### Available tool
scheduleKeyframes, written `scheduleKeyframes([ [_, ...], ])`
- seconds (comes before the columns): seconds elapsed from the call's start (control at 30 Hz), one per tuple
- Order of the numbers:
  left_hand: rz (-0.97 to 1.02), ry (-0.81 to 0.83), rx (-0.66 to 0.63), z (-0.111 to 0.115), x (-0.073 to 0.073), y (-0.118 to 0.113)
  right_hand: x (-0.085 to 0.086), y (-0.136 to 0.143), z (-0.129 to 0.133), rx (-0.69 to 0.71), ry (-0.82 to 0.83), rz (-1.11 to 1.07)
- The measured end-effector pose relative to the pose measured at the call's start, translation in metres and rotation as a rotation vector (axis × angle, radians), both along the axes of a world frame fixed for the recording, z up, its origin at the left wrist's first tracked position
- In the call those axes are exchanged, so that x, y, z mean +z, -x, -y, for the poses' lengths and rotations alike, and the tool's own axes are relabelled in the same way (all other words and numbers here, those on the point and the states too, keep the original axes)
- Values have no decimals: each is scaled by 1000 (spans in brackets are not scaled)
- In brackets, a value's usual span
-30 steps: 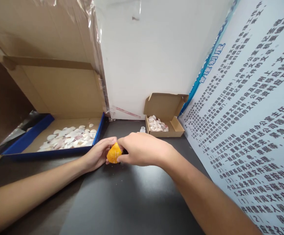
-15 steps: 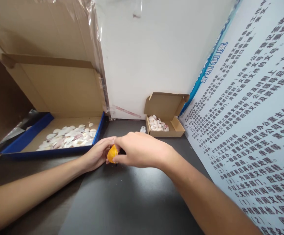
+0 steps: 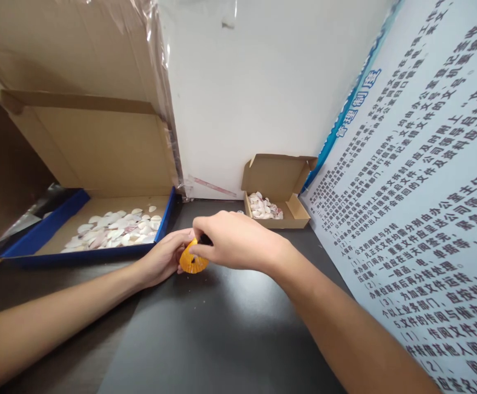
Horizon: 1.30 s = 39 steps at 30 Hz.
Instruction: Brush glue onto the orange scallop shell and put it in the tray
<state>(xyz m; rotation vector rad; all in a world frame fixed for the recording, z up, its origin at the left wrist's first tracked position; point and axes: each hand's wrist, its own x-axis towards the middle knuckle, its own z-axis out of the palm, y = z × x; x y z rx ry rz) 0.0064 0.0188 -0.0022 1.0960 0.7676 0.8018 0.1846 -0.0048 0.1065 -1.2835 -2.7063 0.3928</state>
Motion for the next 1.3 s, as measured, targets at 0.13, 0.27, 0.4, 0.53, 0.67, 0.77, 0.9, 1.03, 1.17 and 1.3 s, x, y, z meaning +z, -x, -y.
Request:
scheduleKeyframes([
  [0.13, -1, 9, -1, 0, 1, 0, 0, 0, -2, -47, -79, -13],
  [0.27, -13, 5, 5, 1, 1, 0, 0, -4, -1, 65, 90, 63],
  [0.4, -1, 10, 7, 0, 0, 0, 1, -6, -2, 28, 76, 11],
  [0.53, 9, 23, 5, 0, 0, 1, 0, -3, -5, -23, -18, -59],
  [0.67, -5, 20, 6, -1, -1, 1, -4, -1, -9, -73, -117, -90],
  [0.77, 11, 21, 16, -1, -1, 1, -4, -1, -10, -78, -142, -127],
  [0.9, 7, 20, 30, 1, 1, 0, -4, -7, -12, -73, -100, -45],
  [1.03, -7, 5, 46, 3, 4, -1, -3, -13, -12, -84, -19, 54],
  [1.17, -3, 1, 38, 2, 2, 0, 1, -8, -9, -108, -88, -65],
  [1.3, -21, -13, 35, 1, 1, 1, -1, -4, -7, -74, -75, -81],
])
